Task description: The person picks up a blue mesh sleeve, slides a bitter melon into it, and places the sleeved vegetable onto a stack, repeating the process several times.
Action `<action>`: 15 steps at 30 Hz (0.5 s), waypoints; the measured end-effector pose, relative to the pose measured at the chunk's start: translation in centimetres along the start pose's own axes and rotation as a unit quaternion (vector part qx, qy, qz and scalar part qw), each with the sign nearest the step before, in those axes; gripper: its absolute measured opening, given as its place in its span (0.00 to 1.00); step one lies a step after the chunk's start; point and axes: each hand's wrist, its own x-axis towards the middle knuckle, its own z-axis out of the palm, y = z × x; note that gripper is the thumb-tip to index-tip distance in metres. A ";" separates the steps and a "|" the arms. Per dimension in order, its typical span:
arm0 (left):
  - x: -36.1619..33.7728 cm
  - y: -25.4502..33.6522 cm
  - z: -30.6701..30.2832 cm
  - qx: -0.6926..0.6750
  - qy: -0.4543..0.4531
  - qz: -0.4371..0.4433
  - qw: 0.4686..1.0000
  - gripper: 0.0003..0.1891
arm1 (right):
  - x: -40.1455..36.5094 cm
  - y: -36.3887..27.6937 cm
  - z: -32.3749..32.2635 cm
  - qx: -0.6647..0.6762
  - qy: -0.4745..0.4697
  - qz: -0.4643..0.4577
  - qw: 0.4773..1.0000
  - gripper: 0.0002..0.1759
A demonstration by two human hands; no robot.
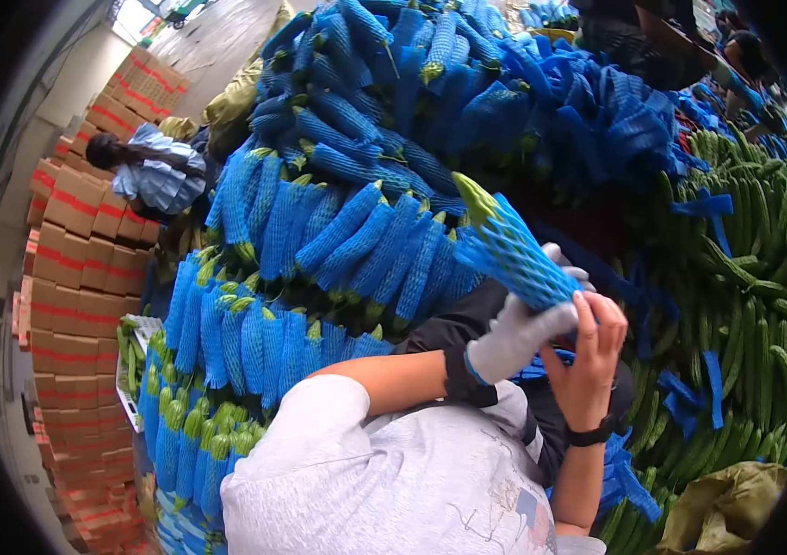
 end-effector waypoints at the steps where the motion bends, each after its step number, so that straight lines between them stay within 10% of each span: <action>1: 0.4 1.1 -1.0 -0.021 0.032 -0.001 0.999 0.35 | 0.1 0.0 0.1 -0.001 -0.008 -0.017 1.000 0.36; 6: 2.4 9.5 -11.2 0.148 0.215 0.103 0.960 0.15 | -1.8 3.0 -1.3 -0.049 -0.005 0.020 0.999 0.27; 9: 1.9 16.4 -18.3 0.343 0.291 0.105 0.887 0.22 | -5.5 6.6 -2.7 -0.026 -0.001 0.128 0.991 0.17; 11: 0.5 19.8 -23.5 0.575 0.382 0.057 0.721 0.43 | -7.8 8.1 -3.8 -0.028 -0.005 0.169 0.985 0.14; 15: -1.5 25.5 -33.9 0.800 0.423 0.009 0.425 0.47 | -11.7 10.2 -5.7 -0.086 -0.012 0.215 0.973 0.12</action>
